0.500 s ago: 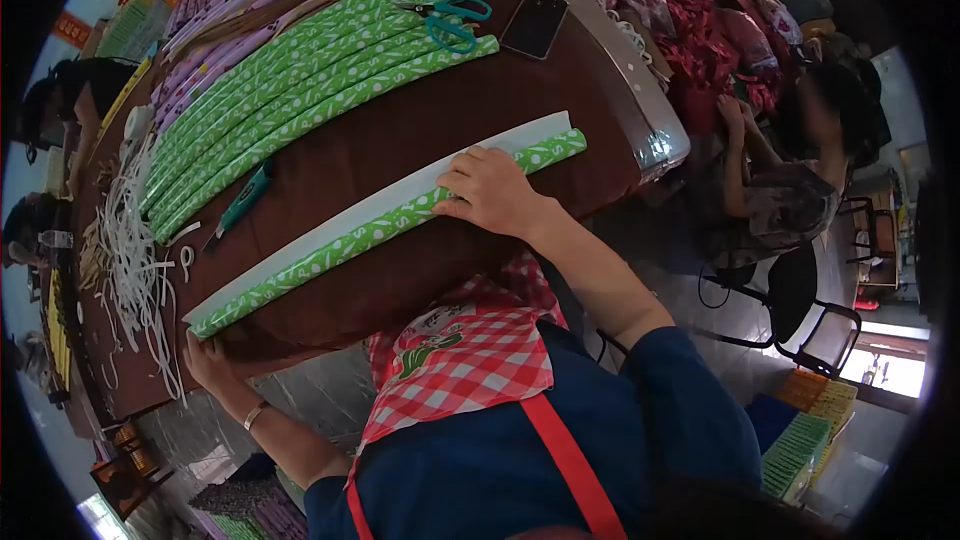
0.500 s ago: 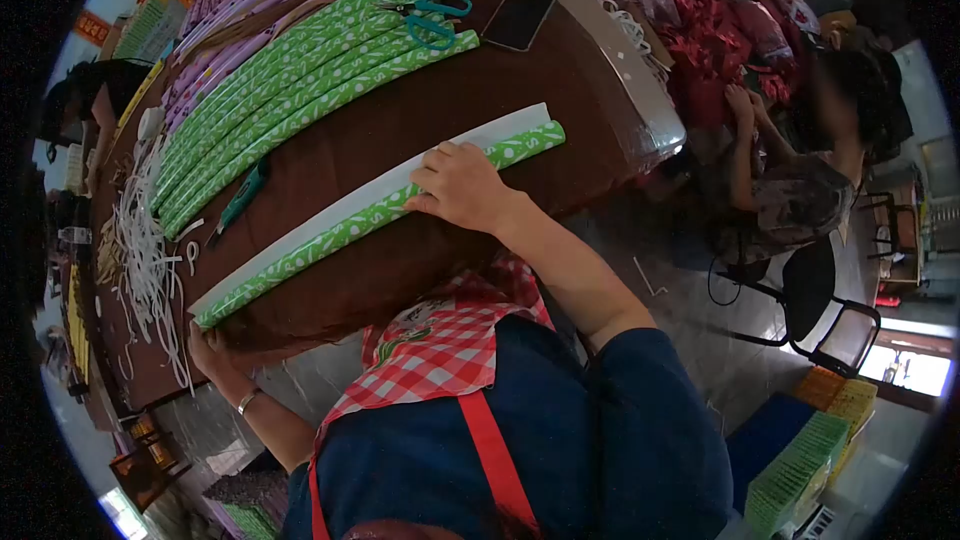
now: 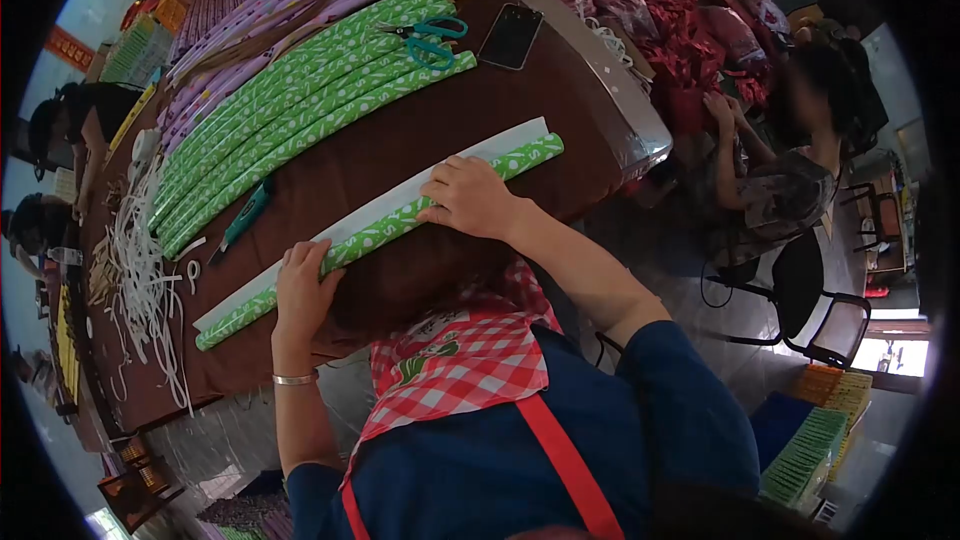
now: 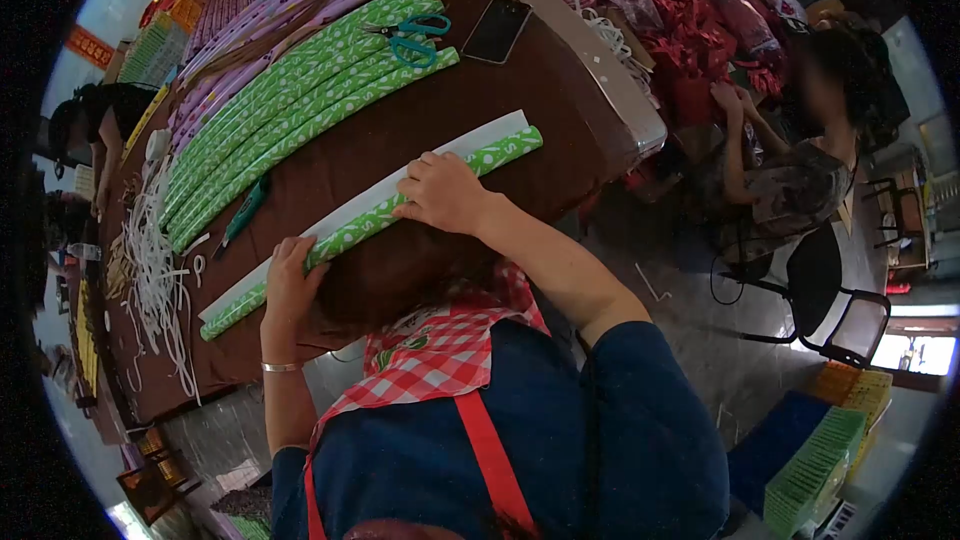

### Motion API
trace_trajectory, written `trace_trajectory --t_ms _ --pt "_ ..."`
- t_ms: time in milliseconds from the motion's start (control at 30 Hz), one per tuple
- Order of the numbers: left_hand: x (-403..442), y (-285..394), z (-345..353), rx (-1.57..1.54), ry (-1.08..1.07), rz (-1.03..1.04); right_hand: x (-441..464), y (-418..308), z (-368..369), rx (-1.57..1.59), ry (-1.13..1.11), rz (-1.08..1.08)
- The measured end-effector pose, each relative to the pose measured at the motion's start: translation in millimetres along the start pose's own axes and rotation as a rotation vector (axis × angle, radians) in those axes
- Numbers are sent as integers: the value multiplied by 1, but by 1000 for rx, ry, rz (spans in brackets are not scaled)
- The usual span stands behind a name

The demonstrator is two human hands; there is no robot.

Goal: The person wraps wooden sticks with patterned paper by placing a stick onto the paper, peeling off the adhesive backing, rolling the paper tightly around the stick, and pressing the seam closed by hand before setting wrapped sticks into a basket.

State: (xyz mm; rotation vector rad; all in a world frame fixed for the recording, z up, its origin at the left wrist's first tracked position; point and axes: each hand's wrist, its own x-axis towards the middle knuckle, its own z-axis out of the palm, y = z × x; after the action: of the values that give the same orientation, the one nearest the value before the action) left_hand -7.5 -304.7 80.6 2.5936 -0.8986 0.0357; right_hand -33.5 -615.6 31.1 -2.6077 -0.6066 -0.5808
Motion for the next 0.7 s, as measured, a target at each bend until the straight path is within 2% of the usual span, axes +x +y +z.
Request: trace_trajectory --t_ms 500,567,600,700 --pt "15 -3 -13 57 -2 17 19 4 -16 -78 -191 -88" --pt "20 -7 -22 65 -112 -25 25 3 -21 -132 -294 -90" --pt "25 -10 -28 86 -237 -52 28 2 -26 -146 -298 -83" --pt "32 -14 -22 160 -160 -35 35 4 -18 -184 -254 -67"
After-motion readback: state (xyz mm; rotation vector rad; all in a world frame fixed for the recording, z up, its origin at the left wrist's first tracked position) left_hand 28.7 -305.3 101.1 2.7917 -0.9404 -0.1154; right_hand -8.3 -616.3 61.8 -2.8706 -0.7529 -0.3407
